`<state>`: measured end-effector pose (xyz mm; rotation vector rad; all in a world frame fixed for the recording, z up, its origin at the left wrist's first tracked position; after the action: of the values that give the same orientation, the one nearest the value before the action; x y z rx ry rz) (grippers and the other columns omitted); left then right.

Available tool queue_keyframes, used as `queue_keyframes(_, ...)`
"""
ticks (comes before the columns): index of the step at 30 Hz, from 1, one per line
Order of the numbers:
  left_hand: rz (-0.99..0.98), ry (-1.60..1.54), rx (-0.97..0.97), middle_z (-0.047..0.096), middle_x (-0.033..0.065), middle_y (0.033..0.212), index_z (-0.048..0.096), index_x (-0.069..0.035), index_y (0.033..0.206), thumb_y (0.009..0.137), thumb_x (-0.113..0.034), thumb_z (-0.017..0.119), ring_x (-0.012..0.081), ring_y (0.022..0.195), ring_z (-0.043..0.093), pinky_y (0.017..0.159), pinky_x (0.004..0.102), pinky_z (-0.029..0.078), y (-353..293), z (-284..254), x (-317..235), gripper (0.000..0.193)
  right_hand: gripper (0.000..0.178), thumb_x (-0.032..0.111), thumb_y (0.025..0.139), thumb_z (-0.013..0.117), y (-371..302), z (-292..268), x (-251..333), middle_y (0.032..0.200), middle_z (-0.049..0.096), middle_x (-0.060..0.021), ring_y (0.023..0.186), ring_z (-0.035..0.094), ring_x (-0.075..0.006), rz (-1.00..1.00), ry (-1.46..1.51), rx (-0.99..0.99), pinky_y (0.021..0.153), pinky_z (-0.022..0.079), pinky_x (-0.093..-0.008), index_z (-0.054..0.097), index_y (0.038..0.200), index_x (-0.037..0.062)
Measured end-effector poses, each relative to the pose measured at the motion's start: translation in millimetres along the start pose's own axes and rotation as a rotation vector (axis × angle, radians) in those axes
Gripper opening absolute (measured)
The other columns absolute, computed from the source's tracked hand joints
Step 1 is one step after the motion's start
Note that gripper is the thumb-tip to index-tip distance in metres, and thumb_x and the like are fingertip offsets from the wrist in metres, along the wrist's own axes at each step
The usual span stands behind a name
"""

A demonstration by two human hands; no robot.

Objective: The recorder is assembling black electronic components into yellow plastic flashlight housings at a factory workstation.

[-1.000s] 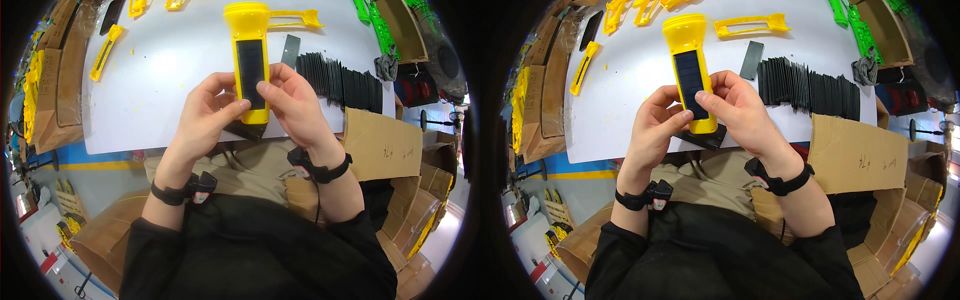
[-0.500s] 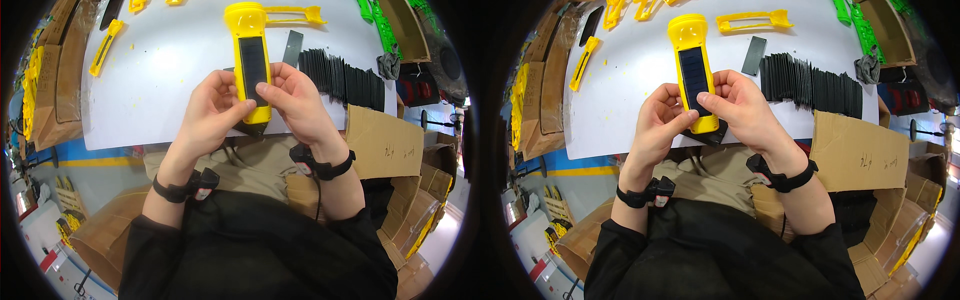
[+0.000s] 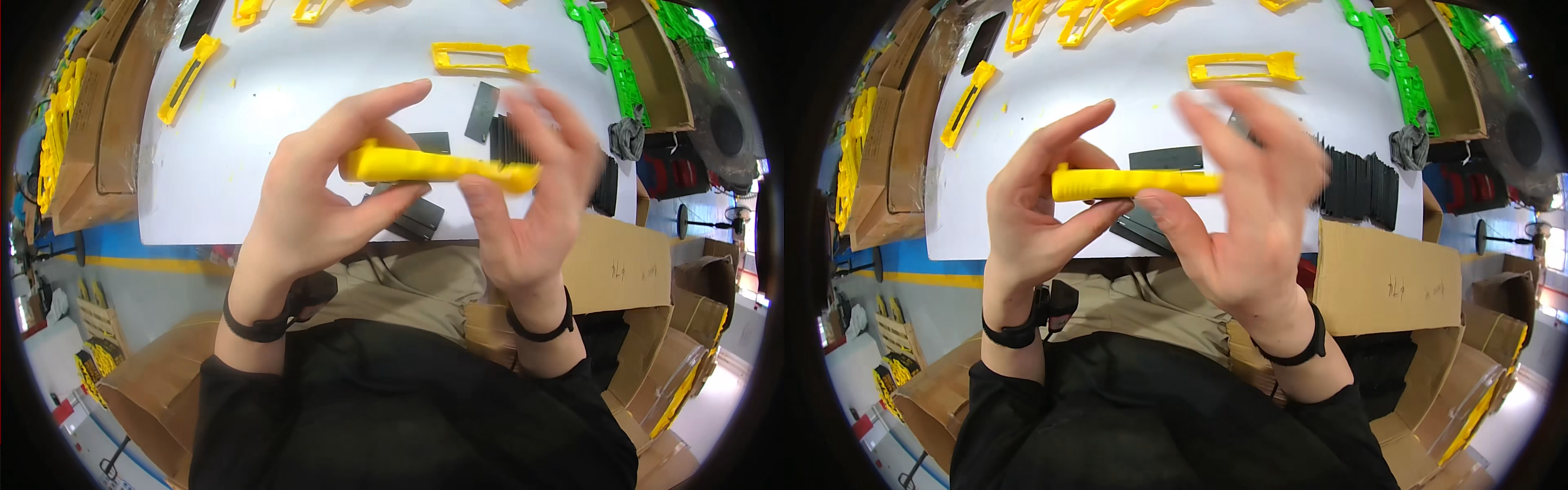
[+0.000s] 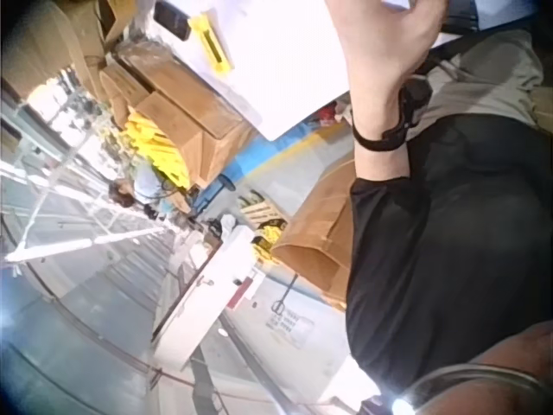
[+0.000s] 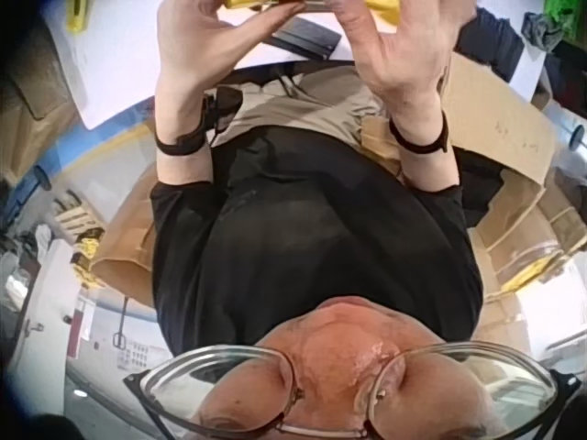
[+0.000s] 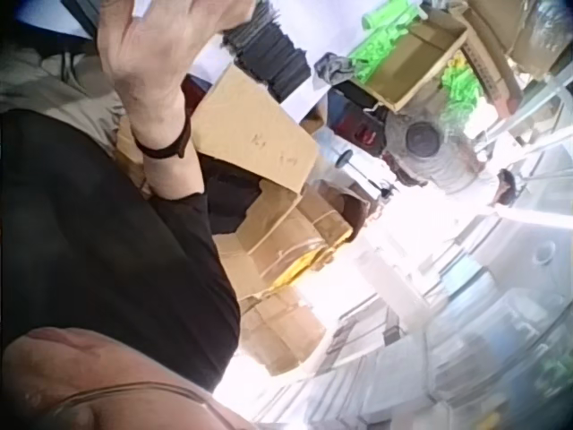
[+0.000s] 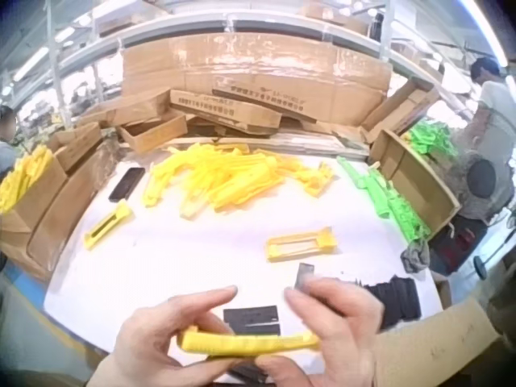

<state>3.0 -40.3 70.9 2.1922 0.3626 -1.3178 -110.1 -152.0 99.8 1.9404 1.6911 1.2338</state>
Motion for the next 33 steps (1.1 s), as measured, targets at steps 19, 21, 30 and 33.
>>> queue_keyframes(19,-0.249,-0.804,-0.131,0.064,0.0061,0.101,0.058,0.003,0.108,0.079,0.004,0.071,0.0129,0.095,0.060,0.085,0.0292,0.049,-17.5,48.5,12.0,0.032,0.017,0.017,0.096,0.055,-39.7,48.9,-30.0,0.090,0.058,0.0012,0.081,0.053,-0.0025,0.857,1.487,0.459,0.072,0.044,-0.0185,0.053,0.102,0.0004)
queue_keyframes(21,-0.255,-0.802,-0.158,0.064,0.0061,0.101,0.058,0.002,0.108,0.079,0.004,0.070,0.0127,0.094,0.060,0.085,0.0288,0.049,-21.0,52.7,11.3,0.032,0.018,0.019,0.097,0.053,-40.9,48.6,-27.2,0.088,0.057,0.0019,0.079,0.052,-0.0020,0.852,1.493,0.510,0.069,0.043,-0.0184,0.052,0.102,0.0012)
queue_keyframes(30,-0.436,-0.830,-0.132,0.065,0.0053,0.100,0.058,0.002,0.110,0.082,-0.001,0.070,0.0109,0.091,0.061,0.082,0.0267,0.050,-22.3,55.7,29.9,0.030,0.019,0.024,0.098,0.050,-51.3,65.6,-33.8,0.087,0.055,0.0040,0.079,0.048,-0.0014,0.915,1.460,0.545,0.070,0.040,-0.0187,0.051,0.098,0.0049)
queue_keyframes(33,-0.534,-0.910,-0.095,0.064,0.0049,0.100,0.058,0.002,0.110,0.082,-0.003,0.070,0.0105,0.090,0.060,0.082,0.0265,0.050,-21.7,60.1,37.3,0.030,0.018,0.024,0.097,0.053,-54.7,67.3,-33.2,0.087,0.054,0.0043,0.081,0.048,-0.0021,0.963,1.520,0.491,0.074,0.040,-0.0196,0.051,0.099,0.0060)
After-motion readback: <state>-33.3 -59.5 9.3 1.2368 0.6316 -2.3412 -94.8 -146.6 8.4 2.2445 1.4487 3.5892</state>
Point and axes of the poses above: each hand's wrist, its own y-axis towards the middle knuckle, its own z-axis out of the palm, x = y × z, the point moved 7 cm from there along y, towards the middle knuckle
